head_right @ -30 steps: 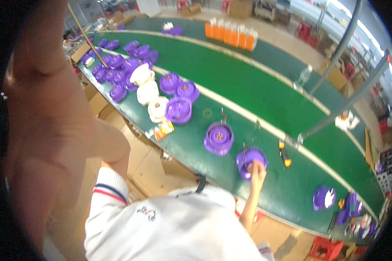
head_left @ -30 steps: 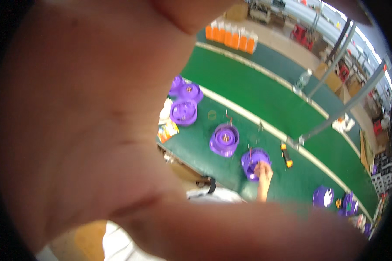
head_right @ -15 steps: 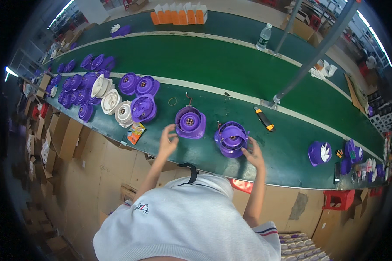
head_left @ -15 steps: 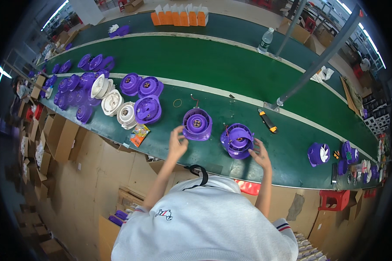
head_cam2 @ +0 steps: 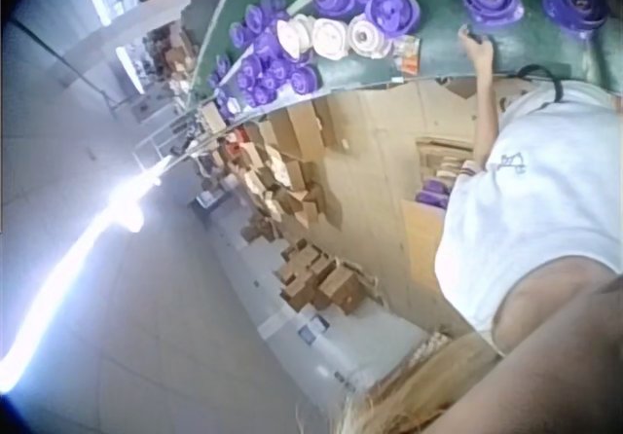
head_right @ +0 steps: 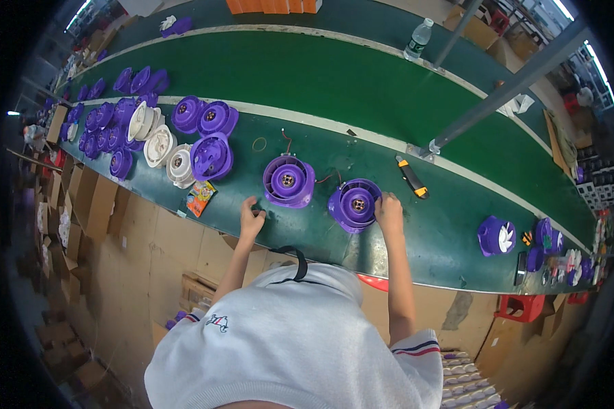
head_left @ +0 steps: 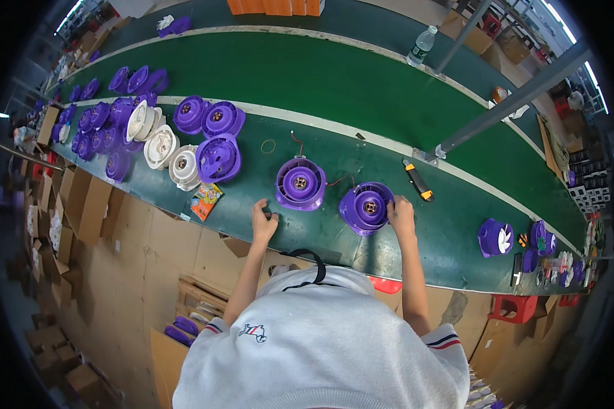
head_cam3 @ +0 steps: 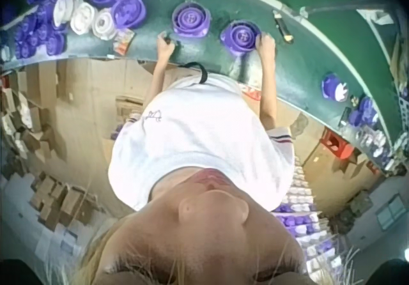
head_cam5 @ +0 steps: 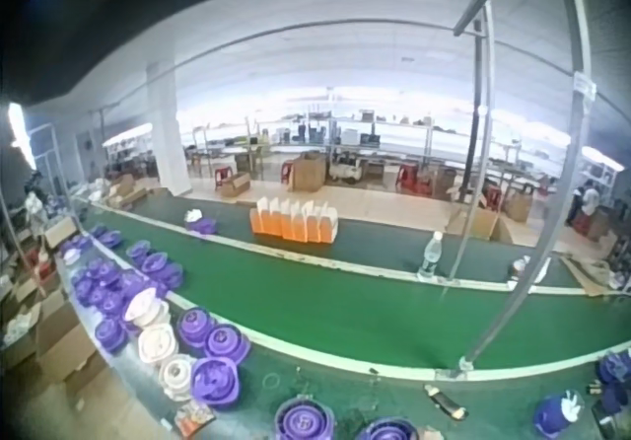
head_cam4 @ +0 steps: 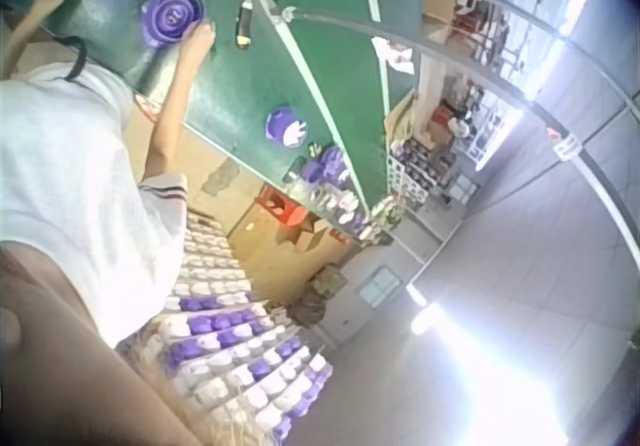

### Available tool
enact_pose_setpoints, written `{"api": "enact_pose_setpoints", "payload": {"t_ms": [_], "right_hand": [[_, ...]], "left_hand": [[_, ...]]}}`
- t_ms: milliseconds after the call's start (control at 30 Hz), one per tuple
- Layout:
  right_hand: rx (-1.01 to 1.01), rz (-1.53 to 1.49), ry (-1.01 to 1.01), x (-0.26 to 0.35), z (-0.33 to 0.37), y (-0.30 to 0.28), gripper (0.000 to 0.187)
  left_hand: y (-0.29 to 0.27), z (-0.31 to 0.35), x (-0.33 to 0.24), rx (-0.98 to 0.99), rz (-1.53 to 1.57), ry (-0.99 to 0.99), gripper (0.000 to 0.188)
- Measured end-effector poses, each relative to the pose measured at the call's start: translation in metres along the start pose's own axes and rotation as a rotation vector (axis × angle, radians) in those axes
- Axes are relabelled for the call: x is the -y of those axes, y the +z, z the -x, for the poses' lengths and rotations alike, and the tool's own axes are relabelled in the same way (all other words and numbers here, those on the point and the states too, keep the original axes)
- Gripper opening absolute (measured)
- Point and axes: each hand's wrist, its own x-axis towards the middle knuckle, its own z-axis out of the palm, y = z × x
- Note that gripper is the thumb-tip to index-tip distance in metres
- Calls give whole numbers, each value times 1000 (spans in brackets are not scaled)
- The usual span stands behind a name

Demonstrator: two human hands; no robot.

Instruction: The person assembles plastic fan housings by fitting outer rings onto inner fan bases by hand, stacks the assembled units onto a cardboard pallet, and places cardboard sheets between stacked layers.

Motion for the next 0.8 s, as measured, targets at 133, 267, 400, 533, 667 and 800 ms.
{"api": "enact_pose_setpoints", "payload": {"t_ms": [133, 267, 400, 533, 667, 800], "right_hand": [[14, 29, 26, 3, 1, 2, 10], [25, 23, 49, 0, 0, -1, 12], [30, 22, 27, 1, 1, -2, 11], [13, 24, 45, -2, 5, -1, 11], [9, 28, 45, 3, 7, -2, 11], [33, 52, 33, 2, 8, -2, 12]], "left_hand": [[4, -9, 1, 111, -148, 231, 66], [13, -13, -10, 102, -168, 375, 72], [18, -18, -18, 108, -237, 393, 82], [21, -21, -16, 90, -270, 459, 86], [22, -20, -13, 94, -265, 454, 90], [25, -21, -12, 64, -272, 526, 95]]}}
